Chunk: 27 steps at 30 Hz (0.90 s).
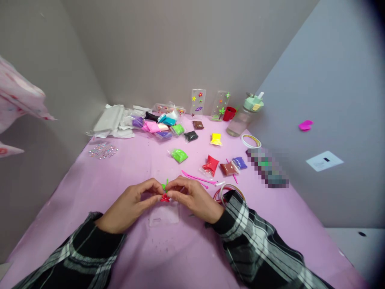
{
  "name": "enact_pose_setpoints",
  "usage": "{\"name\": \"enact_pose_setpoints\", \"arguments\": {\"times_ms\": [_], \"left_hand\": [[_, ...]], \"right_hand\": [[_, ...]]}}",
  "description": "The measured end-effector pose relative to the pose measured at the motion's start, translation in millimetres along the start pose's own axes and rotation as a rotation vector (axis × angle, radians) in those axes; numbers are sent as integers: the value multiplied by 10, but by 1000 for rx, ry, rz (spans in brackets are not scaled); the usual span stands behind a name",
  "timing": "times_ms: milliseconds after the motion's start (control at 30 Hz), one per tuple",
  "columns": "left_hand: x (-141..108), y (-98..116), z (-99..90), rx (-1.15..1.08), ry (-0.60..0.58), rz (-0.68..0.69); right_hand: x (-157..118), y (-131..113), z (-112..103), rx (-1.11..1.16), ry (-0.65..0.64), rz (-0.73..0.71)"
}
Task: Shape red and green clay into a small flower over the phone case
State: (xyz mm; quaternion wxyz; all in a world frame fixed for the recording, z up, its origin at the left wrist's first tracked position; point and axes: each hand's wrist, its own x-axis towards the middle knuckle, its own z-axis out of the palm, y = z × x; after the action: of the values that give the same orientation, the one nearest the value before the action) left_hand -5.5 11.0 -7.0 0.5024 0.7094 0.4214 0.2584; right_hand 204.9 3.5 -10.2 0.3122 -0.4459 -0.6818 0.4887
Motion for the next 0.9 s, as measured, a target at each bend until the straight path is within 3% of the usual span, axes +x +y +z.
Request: {"name": "enact_pose_setpoints", "arguments": {"times_ms": [400,633,900], "left_hand": [[-8,-15,23,-80,-59,-40],[-1,-5,-10,-64,-38,-50],[0,-5,-31,-86,-22,-79]], "right_hand": [[0,50,61,230,-59,65],[7,25,-45,138,-86,26],[-9,89,-16,100,-77,93]]}}
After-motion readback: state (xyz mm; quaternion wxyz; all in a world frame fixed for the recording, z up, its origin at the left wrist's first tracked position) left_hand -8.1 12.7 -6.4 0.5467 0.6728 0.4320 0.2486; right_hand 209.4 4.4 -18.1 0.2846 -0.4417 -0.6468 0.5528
